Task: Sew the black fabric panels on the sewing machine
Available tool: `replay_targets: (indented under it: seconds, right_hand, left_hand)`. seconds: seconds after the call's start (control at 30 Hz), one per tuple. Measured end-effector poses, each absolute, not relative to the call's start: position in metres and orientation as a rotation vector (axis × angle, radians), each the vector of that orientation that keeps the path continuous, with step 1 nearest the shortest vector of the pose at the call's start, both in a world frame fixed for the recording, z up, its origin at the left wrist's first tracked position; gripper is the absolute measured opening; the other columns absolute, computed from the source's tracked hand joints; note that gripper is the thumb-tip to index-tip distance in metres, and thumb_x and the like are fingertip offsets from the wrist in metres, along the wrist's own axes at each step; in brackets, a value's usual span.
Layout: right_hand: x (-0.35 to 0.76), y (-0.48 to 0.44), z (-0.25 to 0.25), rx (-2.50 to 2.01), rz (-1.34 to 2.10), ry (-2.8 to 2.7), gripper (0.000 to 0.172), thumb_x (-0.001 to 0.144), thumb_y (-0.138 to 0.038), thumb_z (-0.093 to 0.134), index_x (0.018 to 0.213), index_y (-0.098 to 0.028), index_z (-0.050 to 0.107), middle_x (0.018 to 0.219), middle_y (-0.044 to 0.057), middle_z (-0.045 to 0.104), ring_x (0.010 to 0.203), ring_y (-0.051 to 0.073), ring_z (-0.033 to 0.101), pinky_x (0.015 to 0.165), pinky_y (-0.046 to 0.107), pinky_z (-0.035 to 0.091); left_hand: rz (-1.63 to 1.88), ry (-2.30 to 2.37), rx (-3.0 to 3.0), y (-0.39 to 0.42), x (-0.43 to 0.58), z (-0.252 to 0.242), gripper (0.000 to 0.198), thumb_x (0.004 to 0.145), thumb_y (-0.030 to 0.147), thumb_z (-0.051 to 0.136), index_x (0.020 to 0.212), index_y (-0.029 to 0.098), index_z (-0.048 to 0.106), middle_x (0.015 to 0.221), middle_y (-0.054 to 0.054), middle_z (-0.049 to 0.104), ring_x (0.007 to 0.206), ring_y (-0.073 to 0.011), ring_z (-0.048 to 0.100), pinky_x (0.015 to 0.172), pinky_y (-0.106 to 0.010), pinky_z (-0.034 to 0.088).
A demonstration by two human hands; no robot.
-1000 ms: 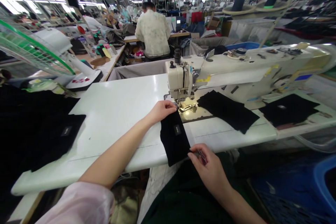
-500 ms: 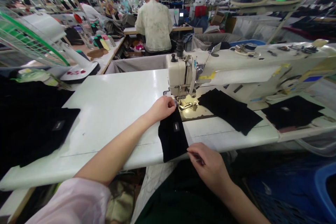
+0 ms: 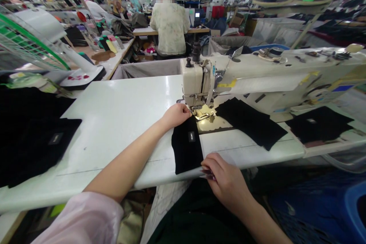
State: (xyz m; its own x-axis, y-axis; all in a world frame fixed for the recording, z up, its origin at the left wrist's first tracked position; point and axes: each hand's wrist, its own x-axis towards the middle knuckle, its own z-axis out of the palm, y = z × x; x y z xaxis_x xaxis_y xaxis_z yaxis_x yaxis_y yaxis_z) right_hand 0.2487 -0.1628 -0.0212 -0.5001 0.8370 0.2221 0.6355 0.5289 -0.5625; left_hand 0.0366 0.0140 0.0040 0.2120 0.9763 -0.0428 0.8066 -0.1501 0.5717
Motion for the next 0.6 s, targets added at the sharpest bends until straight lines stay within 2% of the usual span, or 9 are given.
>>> replay_targets:
  seconds: [0.6]
  right_hand:
    - [0.2436, -0.1611, -0.0220, -1.227, 0.592, -2.259, 0.023, 0.079, -0.004, 0.048, 0.093, -0.021, 0.053, 0.096, 0.004, 0.059, 0.073, 0.017, 0.056, 0.060, 0.027, 0.038]
  left_hand:
    - [0.496, 1.700, 1.991, 0.0121, 0.0367, 0.0053, 0.020, 0.076, 0.026, 0.060, 0.057, 0.020, 0.061, 0.057, -0.001, 0.059, 0.058, -0.0165, 0.054, 0.058, -0.028, 0.035]
